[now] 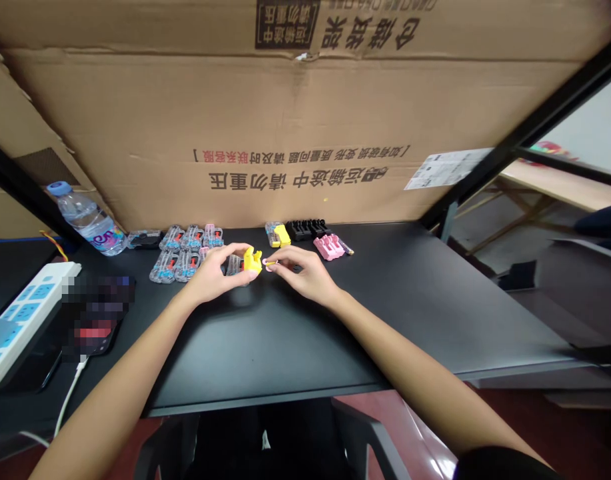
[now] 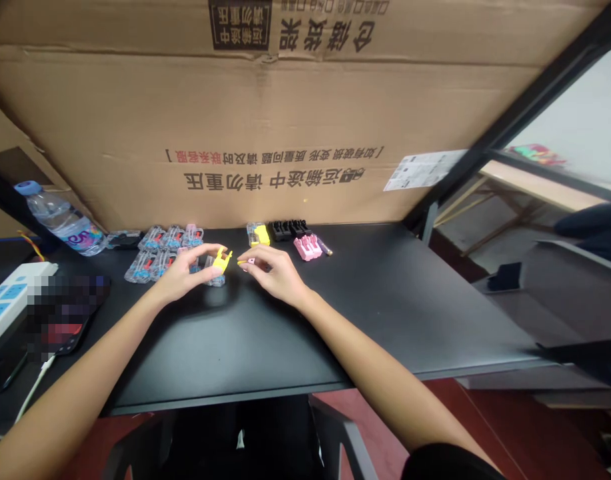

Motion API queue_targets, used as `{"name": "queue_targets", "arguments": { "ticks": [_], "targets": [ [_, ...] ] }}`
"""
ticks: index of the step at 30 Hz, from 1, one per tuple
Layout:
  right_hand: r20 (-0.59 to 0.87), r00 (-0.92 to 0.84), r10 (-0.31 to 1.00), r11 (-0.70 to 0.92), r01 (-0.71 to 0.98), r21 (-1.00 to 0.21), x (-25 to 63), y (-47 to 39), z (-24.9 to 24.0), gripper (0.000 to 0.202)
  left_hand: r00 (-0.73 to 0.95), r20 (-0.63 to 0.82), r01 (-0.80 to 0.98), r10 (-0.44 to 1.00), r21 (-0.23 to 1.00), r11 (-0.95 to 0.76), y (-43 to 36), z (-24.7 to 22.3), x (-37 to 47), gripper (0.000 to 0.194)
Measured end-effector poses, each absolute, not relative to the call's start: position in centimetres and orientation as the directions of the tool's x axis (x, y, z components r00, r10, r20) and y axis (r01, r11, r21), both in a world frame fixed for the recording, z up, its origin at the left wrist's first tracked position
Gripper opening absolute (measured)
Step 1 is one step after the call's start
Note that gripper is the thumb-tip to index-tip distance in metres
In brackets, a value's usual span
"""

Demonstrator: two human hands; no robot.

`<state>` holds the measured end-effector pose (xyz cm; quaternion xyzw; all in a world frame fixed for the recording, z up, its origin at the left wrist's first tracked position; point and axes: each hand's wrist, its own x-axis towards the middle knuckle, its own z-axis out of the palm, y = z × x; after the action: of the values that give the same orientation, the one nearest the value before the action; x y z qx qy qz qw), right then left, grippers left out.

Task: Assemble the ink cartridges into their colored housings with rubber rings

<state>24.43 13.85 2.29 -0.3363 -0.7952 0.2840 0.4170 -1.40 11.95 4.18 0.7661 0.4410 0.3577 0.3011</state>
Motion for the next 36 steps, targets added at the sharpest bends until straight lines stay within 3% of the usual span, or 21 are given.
{"name": "queue_targets", "arguments": {
  "ticks": [5,11,17,24,36],
  "targets": [
    [0.559,-0.362,0.746,0.650,0.211,-0.730,23.6,12.8,3.5,0.024,0.435,0.176,0.256,0.883,0.916,-0.309,12.1,4.3,-1.0,0.042],
    [0.554,-0.393,0.734,0.644,0.144,-0.751,23.3,12.5,3.2,0.023,0.431,0.149,0.277,0.890,0.917,-0.287,11.9,4.2,-0.8,0.045],
    [0.590,-0.362,0.722,0.664,0.123,-0.737,23.4,12.7,2.6,0.020,0.461,0.135,0.166,0.877,0.958,-0.234,11.9,4.3,-0.6,0.045],
    [0.670,-0.420,0.612,0.775,0.151,-0.614,23.3,12.7,2.5,0.012,0.469,0.131,0.084,0.874,0.978,-0.192,11.8,4.3,-0.6,0.045],
    [0.647,-0.481,0.591,0.788,0.176,-0.589,23.3,12.5,2.3,0.008,0.495,0.104,0.129,0.863,0.973,-0.191,11.6,4.3,-0.6,0.046]
  ]
}}
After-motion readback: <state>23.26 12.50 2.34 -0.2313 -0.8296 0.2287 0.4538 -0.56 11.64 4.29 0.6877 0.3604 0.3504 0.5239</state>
